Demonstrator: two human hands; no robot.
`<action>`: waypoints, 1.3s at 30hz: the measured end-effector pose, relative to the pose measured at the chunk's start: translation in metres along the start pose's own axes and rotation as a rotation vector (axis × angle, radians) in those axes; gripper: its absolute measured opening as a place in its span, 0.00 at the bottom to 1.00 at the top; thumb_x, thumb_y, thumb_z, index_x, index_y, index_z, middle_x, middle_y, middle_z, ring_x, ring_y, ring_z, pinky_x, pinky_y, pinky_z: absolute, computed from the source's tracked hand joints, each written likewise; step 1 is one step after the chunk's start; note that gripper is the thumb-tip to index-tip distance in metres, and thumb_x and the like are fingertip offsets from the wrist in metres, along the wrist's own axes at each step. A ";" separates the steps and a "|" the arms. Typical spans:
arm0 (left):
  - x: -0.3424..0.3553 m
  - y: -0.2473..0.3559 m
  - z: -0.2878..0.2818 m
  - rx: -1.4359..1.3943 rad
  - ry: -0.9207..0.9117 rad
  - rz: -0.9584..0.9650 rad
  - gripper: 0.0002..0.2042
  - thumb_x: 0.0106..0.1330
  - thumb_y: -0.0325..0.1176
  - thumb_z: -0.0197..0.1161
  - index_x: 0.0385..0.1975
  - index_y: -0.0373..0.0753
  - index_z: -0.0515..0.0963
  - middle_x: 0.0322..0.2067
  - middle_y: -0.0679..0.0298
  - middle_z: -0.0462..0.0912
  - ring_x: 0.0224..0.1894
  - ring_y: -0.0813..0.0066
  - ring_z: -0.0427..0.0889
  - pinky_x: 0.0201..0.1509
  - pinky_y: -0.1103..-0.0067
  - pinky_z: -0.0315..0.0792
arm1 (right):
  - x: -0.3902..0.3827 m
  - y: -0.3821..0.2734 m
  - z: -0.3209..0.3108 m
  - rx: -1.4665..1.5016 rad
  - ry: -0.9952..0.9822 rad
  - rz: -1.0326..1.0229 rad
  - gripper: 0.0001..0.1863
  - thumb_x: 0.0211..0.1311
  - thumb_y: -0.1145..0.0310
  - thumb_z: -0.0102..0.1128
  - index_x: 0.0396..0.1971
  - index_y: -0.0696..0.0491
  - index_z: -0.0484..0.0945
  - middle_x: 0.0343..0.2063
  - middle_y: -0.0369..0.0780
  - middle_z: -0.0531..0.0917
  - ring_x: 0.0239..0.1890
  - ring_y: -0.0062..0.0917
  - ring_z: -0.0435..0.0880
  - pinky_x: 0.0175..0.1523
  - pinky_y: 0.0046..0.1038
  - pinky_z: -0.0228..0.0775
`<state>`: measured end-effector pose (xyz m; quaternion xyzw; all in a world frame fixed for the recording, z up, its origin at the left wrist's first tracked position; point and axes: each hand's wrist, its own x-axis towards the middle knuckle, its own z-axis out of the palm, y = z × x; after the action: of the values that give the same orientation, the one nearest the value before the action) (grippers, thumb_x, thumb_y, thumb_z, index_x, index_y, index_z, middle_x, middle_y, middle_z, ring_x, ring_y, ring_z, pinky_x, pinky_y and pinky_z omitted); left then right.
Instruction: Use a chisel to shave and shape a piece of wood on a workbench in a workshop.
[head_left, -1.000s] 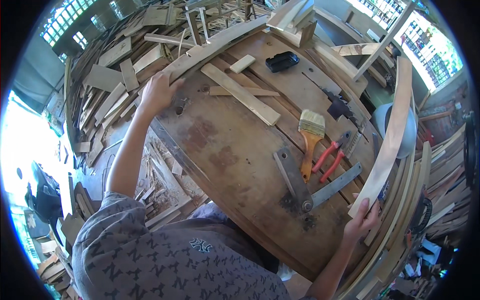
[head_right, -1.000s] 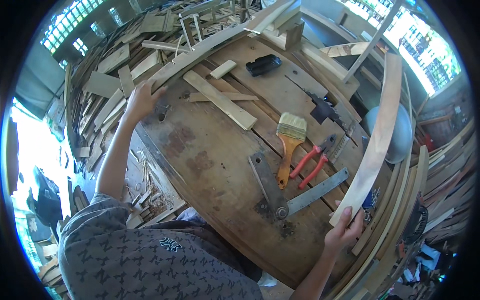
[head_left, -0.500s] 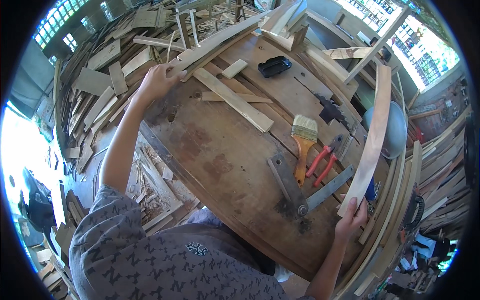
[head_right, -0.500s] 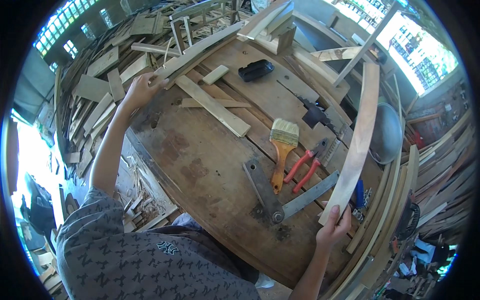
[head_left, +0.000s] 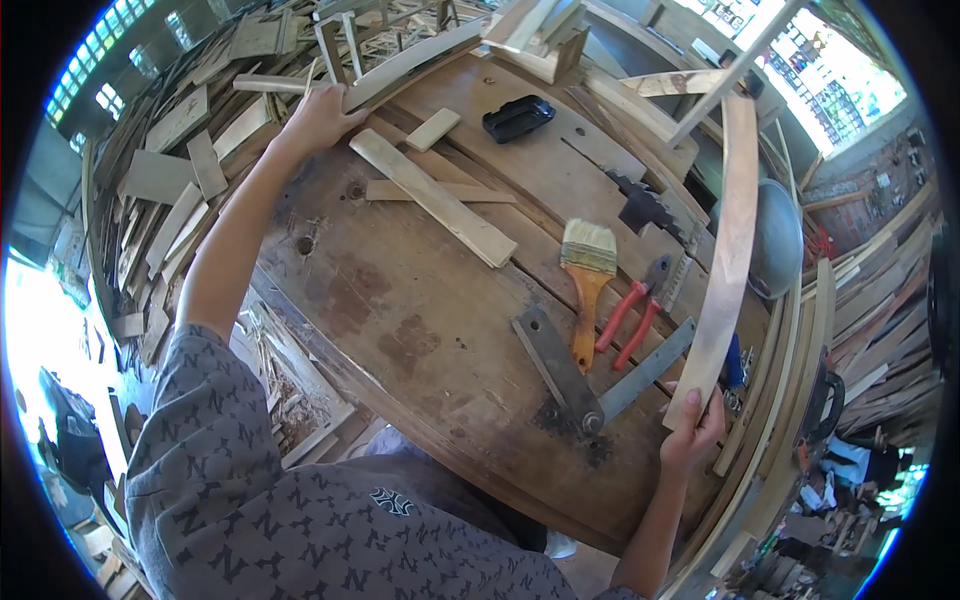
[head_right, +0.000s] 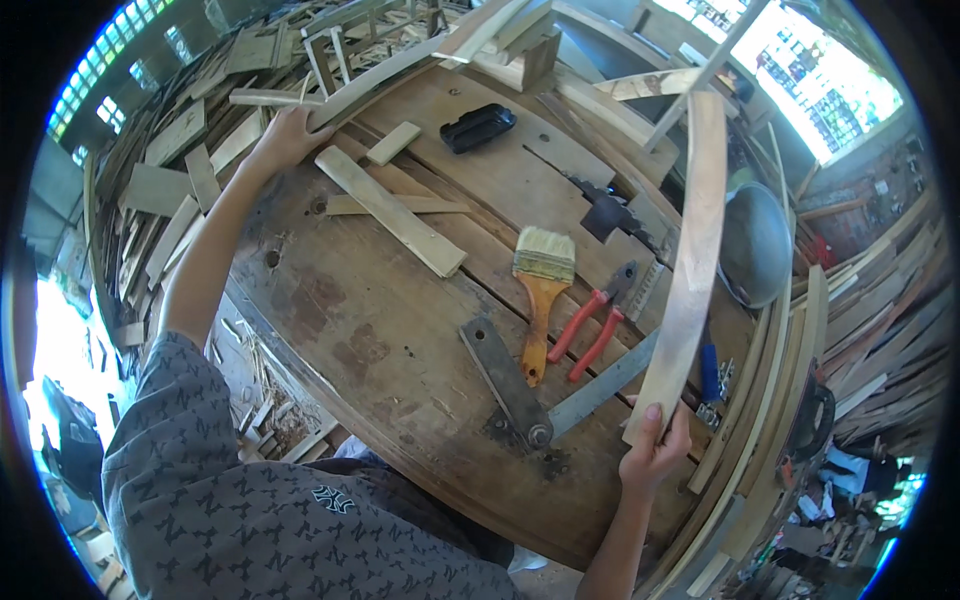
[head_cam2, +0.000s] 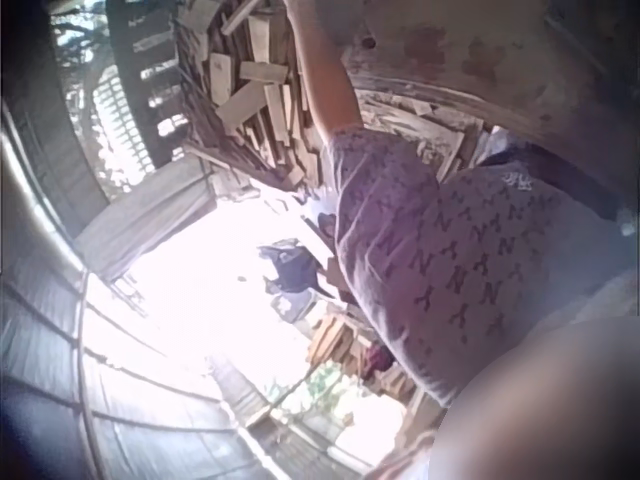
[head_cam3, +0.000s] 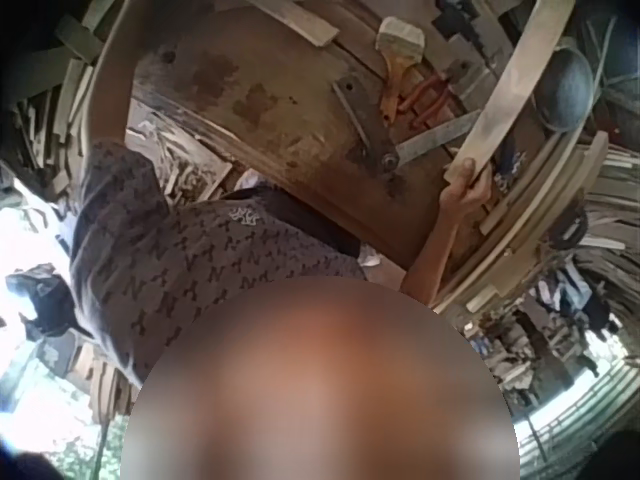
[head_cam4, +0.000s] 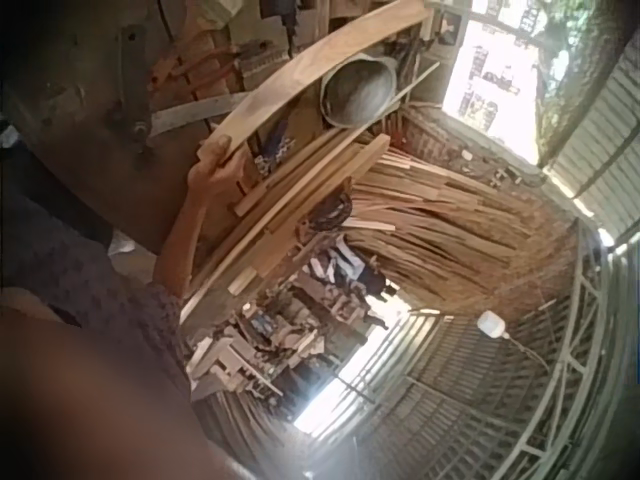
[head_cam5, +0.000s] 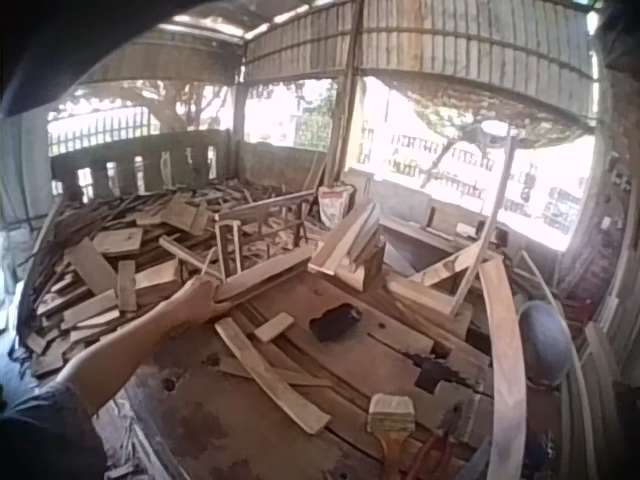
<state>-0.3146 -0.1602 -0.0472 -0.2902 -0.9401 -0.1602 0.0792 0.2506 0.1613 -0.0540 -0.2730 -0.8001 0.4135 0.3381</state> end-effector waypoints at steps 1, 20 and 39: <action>0.008 -0.007 0.002 0.013 0.037 0.035 0.29 0.66 0.55 0.68 0.37 0.24 0.82 0.41 0.37 0.85 0.49 0.40 0.84 0.56 0.57 0.77 | 0.002 -0.002 0.002 -0.002 -0.021 -0.006 0.19 0.80 0.60 0.50 0.50 0.62 0.78 0.34 0.41 0.87 0.25 0.19 0.80 0.31 0.23 0.71; 0.052 -0.009 0.019 0.065 0.081 0.138 0.24 0.66 0.52 0.69 0.34 0.29 0.86 0.37 0.41 0.87 0.43 0.44 0.88 0.51 0.59 0.83 | 0.069 -0.096 0.080 0.134 -0.186 -0.173 0.30 0.80 0.61 0.43 0.71 0.66 0.60 0.36 0.51 0.82 0.26 0.25 0.77 0.33 0.23 0.71; 0.002 0.075 -0.028 -0.097 0.446 0.225 0.36 0.71 0.63 0.59 0.55 0.29 0.79 0.49 0.44 0.86 0.52 0.48 0.86 0.60 0.58 0.78 | 0.057 -0.099 0.122 0.356 -0.195 -0.070 0.20 0.78 0.63 0.46 0.53 0.67 0.74 0.34 0.47 0.88 0.26 0.22 0.83 0.34 0.25 0.75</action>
<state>-0.2720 -0.1106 -0.0019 -0.3538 -0.8524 -0.2556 0.2878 0.1059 0.0930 -0.0047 -0.1396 -0.7523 0.5609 0.3161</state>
